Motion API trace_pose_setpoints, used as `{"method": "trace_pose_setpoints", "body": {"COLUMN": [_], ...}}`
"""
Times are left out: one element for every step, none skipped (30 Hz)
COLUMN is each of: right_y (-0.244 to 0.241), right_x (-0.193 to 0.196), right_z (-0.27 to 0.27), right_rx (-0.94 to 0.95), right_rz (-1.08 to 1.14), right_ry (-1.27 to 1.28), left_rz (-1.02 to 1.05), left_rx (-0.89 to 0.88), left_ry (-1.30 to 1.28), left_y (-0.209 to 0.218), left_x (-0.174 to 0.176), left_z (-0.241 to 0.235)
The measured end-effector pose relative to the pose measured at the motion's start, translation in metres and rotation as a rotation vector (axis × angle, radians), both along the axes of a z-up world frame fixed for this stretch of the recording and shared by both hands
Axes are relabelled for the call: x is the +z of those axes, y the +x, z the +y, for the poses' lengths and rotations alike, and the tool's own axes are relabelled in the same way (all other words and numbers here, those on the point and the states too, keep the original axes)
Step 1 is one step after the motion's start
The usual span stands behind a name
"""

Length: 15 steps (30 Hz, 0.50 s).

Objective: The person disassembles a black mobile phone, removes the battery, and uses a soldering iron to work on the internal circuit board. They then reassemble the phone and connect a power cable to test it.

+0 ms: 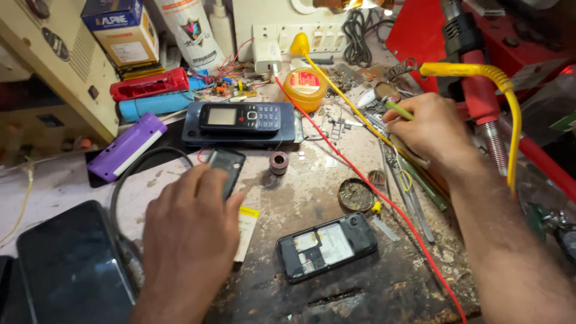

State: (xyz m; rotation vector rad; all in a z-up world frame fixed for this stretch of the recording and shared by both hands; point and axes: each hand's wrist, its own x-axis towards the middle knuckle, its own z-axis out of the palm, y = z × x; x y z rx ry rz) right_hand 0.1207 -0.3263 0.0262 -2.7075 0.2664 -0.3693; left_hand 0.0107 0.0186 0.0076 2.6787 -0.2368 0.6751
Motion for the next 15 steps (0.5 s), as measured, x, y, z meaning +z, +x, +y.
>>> {"method": "trace_pose_setpoints", "body": {"right_y": [0.003, 0.006, 0.008, 0.01, 0.012, 0.013, 0.013, 0.013, 0.012, 0.013, 0.013, 0.013, 0.013, 0.014, 0.014], "right_x": [0.0, -0.001, -0.002, -0.003, -0.004, -0.003, -0.003, -0.001, 0.0, 0.001, 0.002, 0.001, 0.001, -0.001, -0.002], "right_z": [-0.001, -0.001, -0.001, 0.0, 0.001, 0.001, 0.0, 0.0, 0.0, 0.002, 0.003, 0.003, 0.004, 0.003, 0.003], "right_rx": [0.011, -0.005, -0.022, -0.037, -0.036, -0.037, -0.038, -0.042, -0.047, -0.047, -0.035, -0.023, -0.011, 0.0, 0.01], "right_rz": [0.034, 0.062, 0.09, 0.119, 0.122, 0.126, 0.13, 0.146, 0.162, 0.175, 0.17, 0.166, 0.161, 0.14, 0.118], "right_ry": [0.007, -0.005, -0.016, -0.025, -0.06, -0.099, -0.138, -0.15, -0.162, -0.173, -0.186, -0.199, -0.212, -0.258, -0.304], "left_rz": [0.05, 0.102, 0.155, 0.176, 0.197, 0.22, 0.293, 0.363, 0.432, 0.289, 0.144, 0.0, -0.019, -0.038, -0.056], "left_rx": [0.011, 0.025, 0.039, 0.044, 0.05, 0.052, 0.099, 0.149, 0.199, 0.163, 0.129, 0.097, 0.01, -0.081, -0.172], "left_ry": [0.026, 0.056, 0.085, 0.106, 0.127, 0.145, 0.183, 0.22, 0.256, 0.227, 0.198, 0.168, 0.124, 0.079, 0.034], "left_y": [0.001, 0.0, 0.0, 0.0, 0.0, 0.0, 0.0, 0.001, 0.002, 0.002, 0.001, 0.0, -0.001, -0.001, -0.003], "left_x": [0.0, 0.0, 0.0, 0.0, 0.001, 0.001, 0.002, 0.004, 0.005, 0.005, 0.004, 0.003, 0.001, -0.002, -0.005], "left_z": [-0.001, -0.002, -0.002, -0.001, -0.001, -0.001, 0.001, 0.004, 0.005, 0.005, 0.003, 0.002, -0.002, -0.009, -0.015]}}
